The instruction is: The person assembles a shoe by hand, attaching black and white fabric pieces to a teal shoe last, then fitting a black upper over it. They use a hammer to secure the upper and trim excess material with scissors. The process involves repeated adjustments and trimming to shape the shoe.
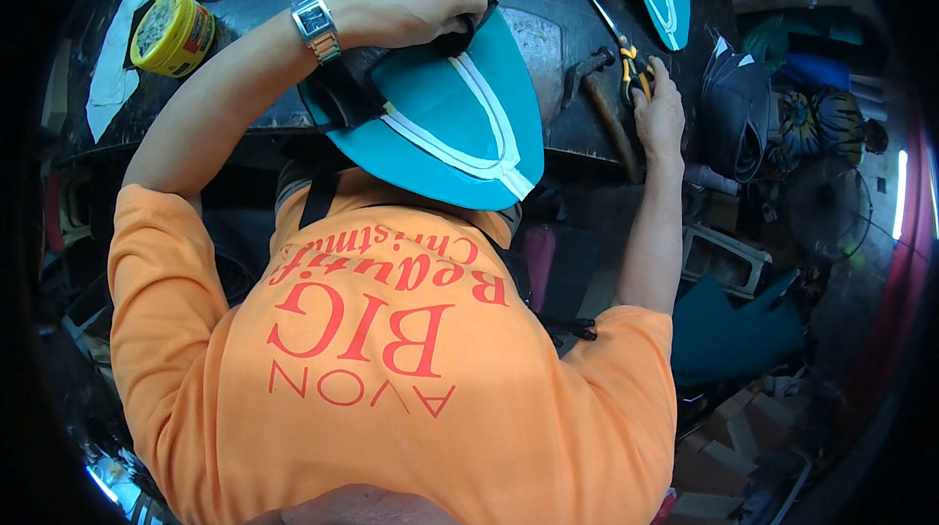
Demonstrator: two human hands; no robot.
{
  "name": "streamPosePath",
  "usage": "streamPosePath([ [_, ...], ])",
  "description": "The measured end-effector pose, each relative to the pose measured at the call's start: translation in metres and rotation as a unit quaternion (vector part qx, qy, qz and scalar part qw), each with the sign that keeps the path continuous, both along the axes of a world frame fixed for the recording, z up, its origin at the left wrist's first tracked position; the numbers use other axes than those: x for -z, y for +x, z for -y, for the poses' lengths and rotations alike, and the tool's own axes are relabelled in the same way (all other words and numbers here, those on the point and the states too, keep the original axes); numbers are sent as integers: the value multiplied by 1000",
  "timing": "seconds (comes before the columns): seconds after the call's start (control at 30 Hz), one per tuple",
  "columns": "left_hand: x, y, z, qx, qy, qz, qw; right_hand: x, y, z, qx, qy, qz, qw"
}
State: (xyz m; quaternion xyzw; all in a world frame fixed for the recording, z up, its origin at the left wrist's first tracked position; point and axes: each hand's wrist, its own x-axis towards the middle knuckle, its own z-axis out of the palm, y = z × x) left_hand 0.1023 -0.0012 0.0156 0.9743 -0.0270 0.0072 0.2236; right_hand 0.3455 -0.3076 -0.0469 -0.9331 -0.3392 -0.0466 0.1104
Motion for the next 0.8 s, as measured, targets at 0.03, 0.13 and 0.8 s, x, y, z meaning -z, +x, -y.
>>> streamPosePath([
  [0.03,0,0,0,3,-5,5,1000,-1,-2,1,-1,-7,-14,1000],
  [0.13,0,-1,-3,7,-13,19,1000,-10,-11,5,12,14,-78,997],
  [0.8,-2,-1,-1,-24,-43,-14,999,-74,-174,-24,-156,37,6,987],
])
